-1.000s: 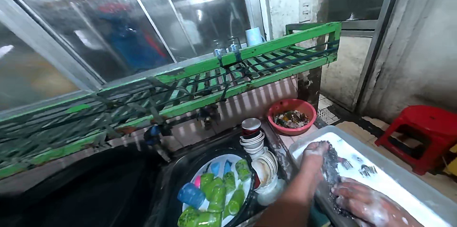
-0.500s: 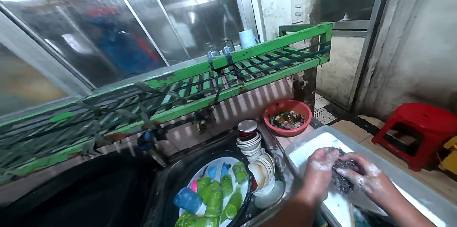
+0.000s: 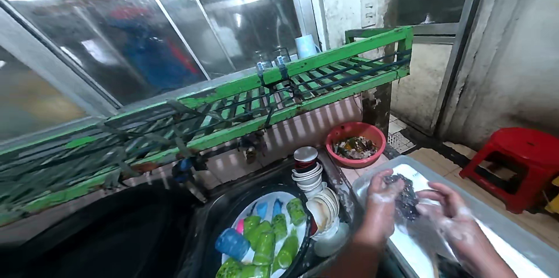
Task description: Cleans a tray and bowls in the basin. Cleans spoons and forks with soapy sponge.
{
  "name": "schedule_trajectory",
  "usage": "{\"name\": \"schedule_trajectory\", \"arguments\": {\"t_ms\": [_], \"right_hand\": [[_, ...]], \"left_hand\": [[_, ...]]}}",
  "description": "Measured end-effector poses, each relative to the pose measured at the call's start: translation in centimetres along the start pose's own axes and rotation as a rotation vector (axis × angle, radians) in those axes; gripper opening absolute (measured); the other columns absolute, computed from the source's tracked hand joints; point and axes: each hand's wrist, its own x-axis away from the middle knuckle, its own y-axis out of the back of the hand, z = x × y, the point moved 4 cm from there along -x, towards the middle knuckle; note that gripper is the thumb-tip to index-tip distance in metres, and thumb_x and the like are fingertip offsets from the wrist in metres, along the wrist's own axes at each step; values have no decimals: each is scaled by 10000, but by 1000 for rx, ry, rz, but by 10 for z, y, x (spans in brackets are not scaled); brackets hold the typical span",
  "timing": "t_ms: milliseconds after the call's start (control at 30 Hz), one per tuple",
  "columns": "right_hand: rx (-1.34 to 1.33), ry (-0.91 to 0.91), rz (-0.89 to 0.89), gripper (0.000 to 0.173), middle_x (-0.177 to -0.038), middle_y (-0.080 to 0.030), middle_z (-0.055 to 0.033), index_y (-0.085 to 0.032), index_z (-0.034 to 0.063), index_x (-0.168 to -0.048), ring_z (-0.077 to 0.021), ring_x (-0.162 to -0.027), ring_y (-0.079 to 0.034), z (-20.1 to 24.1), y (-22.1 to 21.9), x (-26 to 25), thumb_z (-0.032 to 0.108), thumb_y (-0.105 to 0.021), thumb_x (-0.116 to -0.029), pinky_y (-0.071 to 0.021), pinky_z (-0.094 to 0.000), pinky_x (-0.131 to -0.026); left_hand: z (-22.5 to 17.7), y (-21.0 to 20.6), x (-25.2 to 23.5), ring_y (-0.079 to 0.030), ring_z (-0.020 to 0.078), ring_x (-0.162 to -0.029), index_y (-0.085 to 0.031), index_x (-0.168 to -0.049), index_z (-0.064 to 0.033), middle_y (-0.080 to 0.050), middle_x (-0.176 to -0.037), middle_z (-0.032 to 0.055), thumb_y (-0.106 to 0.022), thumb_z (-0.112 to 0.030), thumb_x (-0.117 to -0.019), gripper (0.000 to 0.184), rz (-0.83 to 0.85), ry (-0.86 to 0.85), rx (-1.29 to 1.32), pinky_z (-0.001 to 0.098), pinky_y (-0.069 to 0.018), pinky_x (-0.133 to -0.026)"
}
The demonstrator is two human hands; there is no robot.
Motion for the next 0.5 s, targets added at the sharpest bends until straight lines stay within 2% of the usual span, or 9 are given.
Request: {"name": "schedule_trajectory", "arguments": {"t_ms": [67,100,133,167,200,267,300,367,500], "right_hand": [[-110,-83,-15,748,-1324,-580,-165,-333,3,-1485,-231,-1001,-701,-4,6,-1,82,-712,-846,-625,-406,-790],[-78,-137,62,898,-1434,-518,-171,-260,39,-1564,-246,-1096,-669,-6,4,1,144,-743,-814,-606,-424,-847],[-31,-203,157,1035,-1495,-474,-163,-175,80,-1616,-247,-1159,-641,-6,0,4,195,-772,-780,-590,-433,-892],[-5,-269,228,1060,-1479,-493,-148,-153,98,-1625,-229,-1164,-641,-5,-5,7,199,-780,-776,-589,-419,-906],[-17,-339,256,951,-1413,-552,-141,-236,93,-1600,-219,-1139,-661,-4,-8,9,163,-773,-819,-601,-403,-906],[-74,-406,215,497,-1063,-718,-125,-518,10,-1371,-192,-877,-730,-6,-13,9,82,-719,-922,-626,-350,-769],[-53,-396,205,350,-947,-733,-102,-598,-7,-1265,-168,-792,-723,-7,-14,8,79,-698,-941,-617,-323,-728],[130,-316,217,276,-920,-735,-79,-672,10,-1181,-154,-770,-712,-7,-11,5,138,-703,-939,-608,-336,-739],[554,-161,264,323,-997,-744,-161,-730,38,-1155,-291,-854,-728,-2,-9,11,299,-682,-971,-576,-543,-835]], "left_hand": [[-3,4,-3,-619,219,-1118,-507,-1389,18,-593,-1299,197,-640,-45,-970,444,-15,6,65,384,-531,-969],[-3,2,-2,-632,219,-1087,-500,-1387,14,-603,-1273,194,-641,-30,-964,448,-1,11,94,387,-545,-947],[-2,-2,0,-645,220,-1057,-494,-1384,14,-614,-1247,190,-642,-16,-957,453,25,20,118,391,-558,-925],[-2,-7,4,-648,223,-1051,-489,-1390,13,-612,-1253,189,-639,-3,-951,464,58,31,131,397,-562,-918],[-3,-13,7,-647,221,-1052,-490,-1390,10,-606,-1267,185,-635,8,-940,472,87,34,137,397,-563,-911],[-8,-21,12,-656,204,-1027,-488,-1388,6,-609,-1257,178,-619,27,-941,466,119,24,133,379,-572,-890],[-10,-21,12,-660,197,-1017,-490,-1379,9,-615,-1240,175,-612,37,-947,450,115,6,132,370,-575,-887],[-10,-18,8,-654,189,-1027,-518,-1342,13,-620,-1236,169,-604,48,-940,413,62,-44,128,358,-565,-904],[2,-9,-3,-643,222,-1015,-574,-1296,6,-622,-1223,178,-607,45,-949,351,-72,-28,166,396,-556,-886]]}}
